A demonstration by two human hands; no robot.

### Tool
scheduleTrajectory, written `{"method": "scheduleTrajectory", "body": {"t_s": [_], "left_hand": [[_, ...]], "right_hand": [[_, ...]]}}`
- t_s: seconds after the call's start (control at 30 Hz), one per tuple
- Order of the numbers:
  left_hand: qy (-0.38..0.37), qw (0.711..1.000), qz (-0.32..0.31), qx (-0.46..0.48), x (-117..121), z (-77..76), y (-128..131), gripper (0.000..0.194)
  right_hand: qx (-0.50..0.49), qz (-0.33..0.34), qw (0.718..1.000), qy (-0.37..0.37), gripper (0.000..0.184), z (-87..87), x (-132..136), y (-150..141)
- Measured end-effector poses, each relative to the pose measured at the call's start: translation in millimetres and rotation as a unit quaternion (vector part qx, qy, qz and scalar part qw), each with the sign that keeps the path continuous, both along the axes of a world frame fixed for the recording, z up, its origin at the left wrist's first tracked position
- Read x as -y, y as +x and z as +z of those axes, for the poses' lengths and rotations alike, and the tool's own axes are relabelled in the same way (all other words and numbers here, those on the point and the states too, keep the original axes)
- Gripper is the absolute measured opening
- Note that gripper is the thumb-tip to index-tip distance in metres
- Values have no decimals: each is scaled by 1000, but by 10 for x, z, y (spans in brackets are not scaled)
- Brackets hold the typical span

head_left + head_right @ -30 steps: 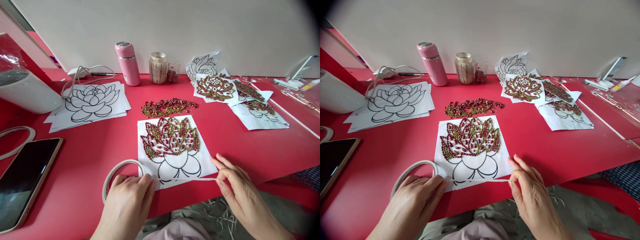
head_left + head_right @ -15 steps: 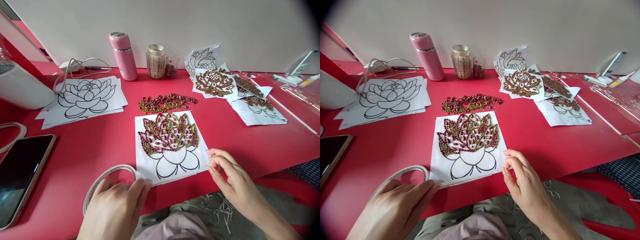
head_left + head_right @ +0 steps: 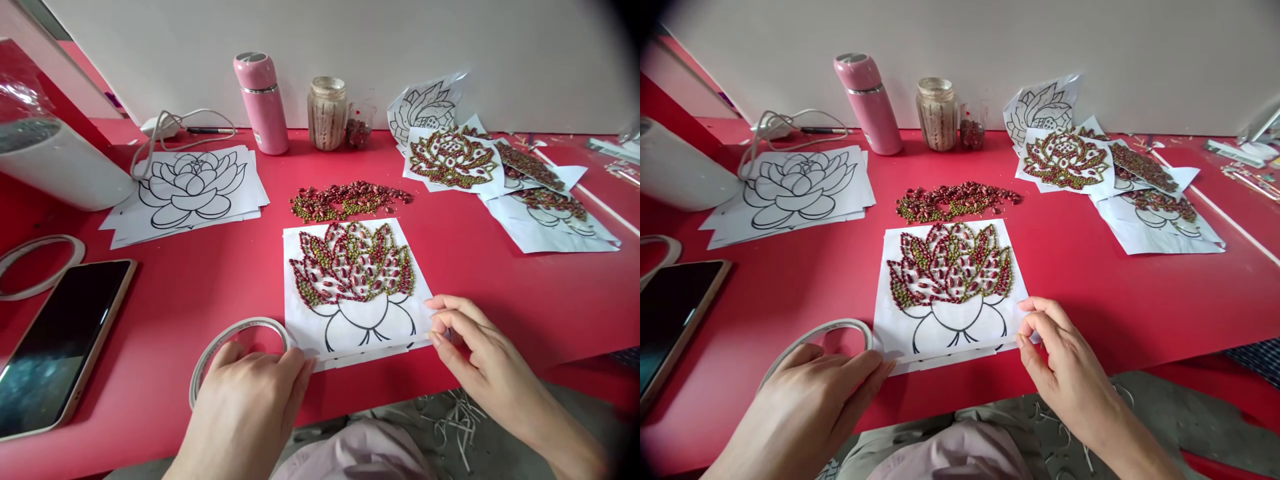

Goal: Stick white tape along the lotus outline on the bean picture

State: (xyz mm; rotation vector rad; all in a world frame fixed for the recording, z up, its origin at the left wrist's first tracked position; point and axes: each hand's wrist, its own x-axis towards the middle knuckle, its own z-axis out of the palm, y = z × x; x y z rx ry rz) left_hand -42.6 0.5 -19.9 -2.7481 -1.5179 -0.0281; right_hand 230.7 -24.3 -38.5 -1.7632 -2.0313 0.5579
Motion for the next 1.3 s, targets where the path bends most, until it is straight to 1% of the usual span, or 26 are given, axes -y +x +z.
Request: {"method": "scheduleTrajectory", "body": {"t_s": [0.1, 0.27, 0.4, 0.47, 0.67, 0.83, 0.97, 1.17, 1.3], "left_hand": [[-1, 1000, 4, -11, -44, -12, 19, 33], [-14, 1000, -1, -5, -72, -45, 16, 32], [-56, 998, -10, 16, -77, -46, 9, 33], [-81, 997, -4, 18, -85, -39, 14, 34], [-145, 989, 31, 4, -125, -20, 44, 36], [-155, 987, 37, -10, -149, -33, 53, 37], [-158, 987, 29, -23, -154, -44, 58, 37], [-174, 983, 34, -37, -161, -29, 62, 34], [-171, 984, 31, -45, -171, -27, 72, 35]], "right_hand": [[0, -5, 1000, -11, 13, 3, -20, 14], [-5, -13, 999, -51, 14, -4, -16, 21], [-6, -22, 997, -76, 14, 1, -2, 26], [-7, -24, 997, -79, 14, 9, -4, 27], [-8, -25, 997, -66, 14, 10, -46, 16], [-4, -27, 999, -46, 14, -9, -68, 7], [9, -24, 999, -41, 14, -1, -83, -11], [33, -21, 999, -27, 13, 27, -105, -35], [37, -20, 999, -26, 14, 18, -102, -31]]}}
